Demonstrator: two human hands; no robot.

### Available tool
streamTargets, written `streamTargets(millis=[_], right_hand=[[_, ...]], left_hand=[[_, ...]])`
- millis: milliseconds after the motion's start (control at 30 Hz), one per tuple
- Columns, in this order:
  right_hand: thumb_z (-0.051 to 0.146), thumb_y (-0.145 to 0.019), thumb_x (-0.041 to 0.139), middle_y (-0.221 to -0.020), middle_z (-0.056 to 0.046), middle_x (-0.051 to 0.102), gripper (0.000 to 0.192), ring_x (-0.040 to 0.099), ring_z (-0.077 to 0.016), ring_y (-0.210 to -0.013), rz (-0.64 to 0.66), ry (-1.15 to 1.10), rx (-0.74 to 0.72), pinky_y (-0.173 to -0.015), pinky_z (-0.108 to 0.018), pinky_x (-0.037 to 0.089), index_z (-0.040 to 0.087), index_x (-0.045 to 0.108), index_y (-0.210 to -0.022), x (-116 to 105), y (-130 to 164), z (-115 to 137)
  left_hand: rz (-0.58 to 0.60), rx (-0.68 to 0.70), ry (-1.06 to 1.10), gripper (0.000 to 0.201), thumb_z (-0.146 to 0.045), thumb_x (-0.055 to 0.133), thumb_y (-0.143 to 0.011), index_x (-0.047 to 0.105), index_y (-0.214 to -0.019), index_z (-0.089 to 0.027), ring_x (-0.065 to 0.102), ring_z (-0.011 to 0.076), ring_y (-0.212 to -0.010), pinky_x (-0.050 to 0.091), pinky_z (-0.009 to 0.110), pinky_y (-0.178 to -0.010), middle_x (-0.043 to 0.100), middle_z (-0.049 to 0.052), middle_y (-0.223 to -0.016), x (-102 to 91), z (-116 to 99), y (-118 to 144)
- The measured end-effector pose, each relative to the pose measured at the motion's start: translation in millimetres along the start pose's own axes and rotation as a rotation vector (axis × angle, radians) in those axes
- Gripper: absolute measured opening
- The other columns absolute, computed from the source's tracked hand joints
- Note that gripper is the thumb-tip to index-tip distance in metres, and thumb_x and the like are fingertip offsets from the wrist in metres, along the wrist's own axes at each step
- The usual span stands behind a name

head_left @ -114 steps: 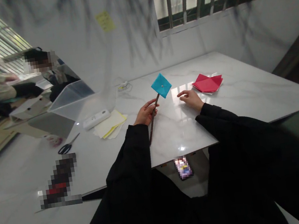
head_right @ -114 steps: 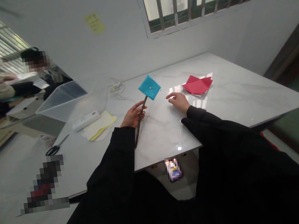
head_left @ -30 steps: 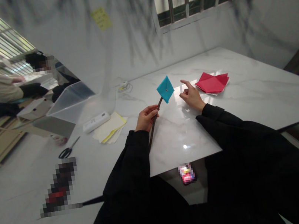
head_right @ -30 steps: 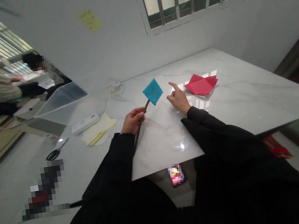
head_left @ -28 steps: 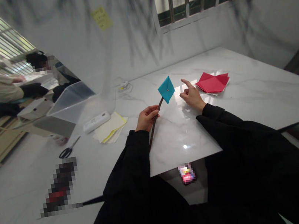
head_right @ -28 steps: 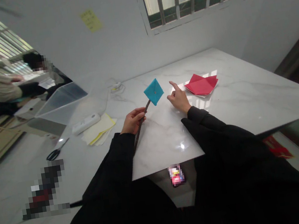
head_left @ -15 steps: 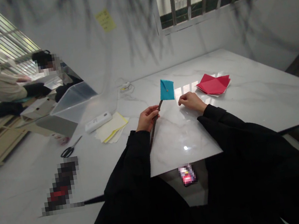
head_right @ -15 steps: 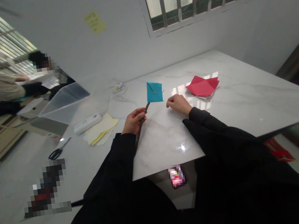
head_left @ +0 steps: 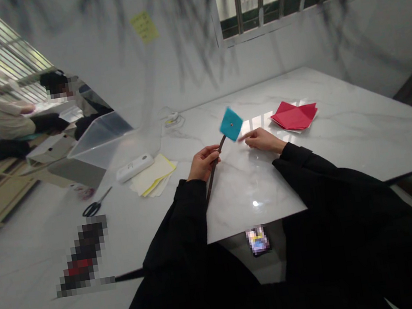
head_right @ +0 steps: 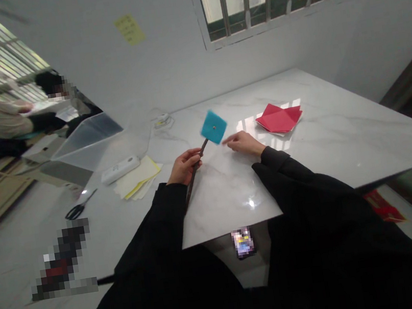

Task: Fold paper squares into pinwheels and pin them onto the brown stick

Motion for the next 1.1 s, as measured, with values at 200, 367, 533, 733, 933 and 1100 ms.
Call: streamTargets(millis=[200, 367, 533, 733, 933, 1100], right_hand=[[0.036, -0.08, 0.055, -0.057, 0.002, 0.051, 0.032, 0.038, -0.0095, -0.05, 0.143, -0.059, -0.06, -0.053, -0.026, 0.027, 0.013, 0.077, -0.077, 14.5, -0.1, 3.3], [0.036, -0.08, 0.055, -0.06, 0.002, 0.054, 0.032, 0.039, -0.0096, -0.052, 0.092, -0.072, -0.068, -0.054, -0.026, 0.027, 0.013, 0.078, -0.082, 14.3, -1.6, 1.0], [0.035, -0.081, 0.055, -0.06, 0.001, 0.055, 0.032, 0.039, -0.01, -0.053, 0.085, -0.06, -0.078, -0.055, -0.027, 0.028, 0.013, 0.078, -0.084, 13.8, -2.0, 1.9], [0.036, -0.081, 0.055, -0.062, 0.0, 0.056, 0.033, 0.041, -0.0103, -0.054, 0.093, -0.068, -0.088, -0.056, -0.027, 0.029, 0.013, 0.078, -0.084, 14.4, -2.2, 2.5], [0.036, -0.079, 0.054, -0.062, 0.0, 0.056, 0.033, 0.041, -0.0107, -0.054, 0.092, -0.068, -0.071, -0.057, -0.028, 0.029, 0.013, 0.078, -0.084, 13.9, -0.6, 4.5], [0.036, -0.079, 0.055, -0.062, 0.0, 0.057, 0.032, 0.042, -0.0114, -0.056, 0.093, -0.08, -0.083, -0.059, -0.028, 0.031, 0.013, 0.077, -0.083, 13.8, -1.0, 5.1]], left_hand=[[-0.005, 0.007, 0.006, 0.047, -0.032, 0.095, -0.059, 0.077, -0.099, -0.014, 0.061, 0.0094, -0.062, 0.049, 0.026, -0.064, 0.072, 0.003, -0.085, -0.2, 1.0, -1.6], [-0.012, 0.009, 0.007, 0.047, -0.032, 0.095, -0.059, 0.077, -0.099, -0.014, 0.061, 0.0092, -0.061, 0.049, 0.026, -0.064, 0.072, 0.003, -0.085, -1.0, 0.7, -1.3], [-0.02, 0.01, 0.001, 0.047, -0.032, 0.094, -0.059, 0.077, -0.098, -0.014, 0.061, 0.0091, -0.062, 0.049, 0.025, -0.063, 0.072, 0.002, -0.083, -1.1, 0.1, -2.0], [-0.023, 0.009, -0.004, 0.047, -0.031, 0.094, -0.059, 0.076, -0.099, -0.015, 0.061, 0.0093, -0.062, 0.049, 0.025, -0.064, 0.072, 0.002, -0.084, -1.5, 0.2, -2.4], [-0.016, 0.014, -0.017, 0.046, -0.032, 0.093, -0.06, 0.076, -0.099, -0.015, 0.061, 0.0096, -0.063, 0.05, 0.026, -0.064, 0.071, 0.002, -0.083, -0.3, -1.1, -0.7], [-0.016, 0.004, -0.007, 0.047, -0.032, 0.093, -0.059, 0.076, -0.099, -0.015, 0.061, 0.0091, -0.062, 0.049, 0.025, -0.063, 0.071, 0.001, -0.082, -0.1, -1.0, -0.8]])
Point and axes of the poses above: each hand's wrist, its own y-axis away from the middle knuckle, its own x-axis out of the palm, z = x × y, the point moved 8 cm from there along -y, towards the middle knuckle
